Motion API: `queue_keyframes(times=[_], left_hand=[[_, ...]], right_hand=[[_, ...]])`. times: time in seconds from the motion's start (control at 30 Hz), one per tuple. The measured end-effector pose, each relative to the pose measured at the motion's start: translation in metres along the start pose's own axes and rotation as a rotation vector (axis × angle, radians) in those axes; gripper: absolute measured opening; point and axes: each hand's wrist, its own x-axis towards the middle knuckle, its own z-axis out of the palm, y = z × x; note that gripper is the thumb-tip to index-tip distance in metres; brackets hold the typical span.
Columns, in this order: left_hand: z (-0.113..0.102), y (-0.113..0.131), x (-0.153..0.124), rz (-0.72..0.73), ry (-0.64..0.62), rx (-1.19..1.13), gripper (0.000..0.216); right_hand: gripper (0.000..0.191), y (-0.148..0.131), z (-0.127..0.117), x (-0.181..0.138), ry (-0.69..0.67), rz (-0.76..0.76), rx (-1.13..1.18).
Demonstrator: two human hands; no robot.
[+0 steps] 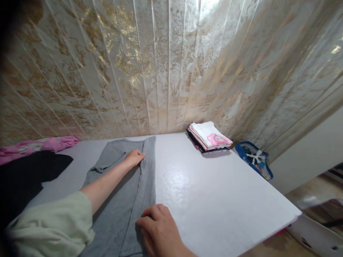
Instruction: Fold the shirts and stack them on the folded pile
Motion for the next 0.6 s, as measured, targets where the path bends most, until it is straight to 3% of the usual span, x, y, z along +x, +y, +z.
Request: queue_keyframes(times=[0.37,0.47,0.53,0.6], left_hand=[[-0.011,0.000,-0.025,0.138,0.139,0.113,0.031],[-0.008,0.003,-0.043,0.382,0.183,0.129,0.027],[0.000,0.001,-0.054,0.576,0.121,0.151,0.028],[0.008,-0.005,-0.063,0.662,0.016,0.182,0.034]], right_hand=[[0.027,-0.012,-0.014,0.002,-0.080,0.025,-0.020],[0.023,-0.015,-0.014,0.003,-0.105,0.022,-0.031],[0.022,-0.016,-0.015,0.004,-0.114,0.012,-0.025],[0.021,-0.017,-0.016,0.004,-0.132,-0.003,-0.012]])
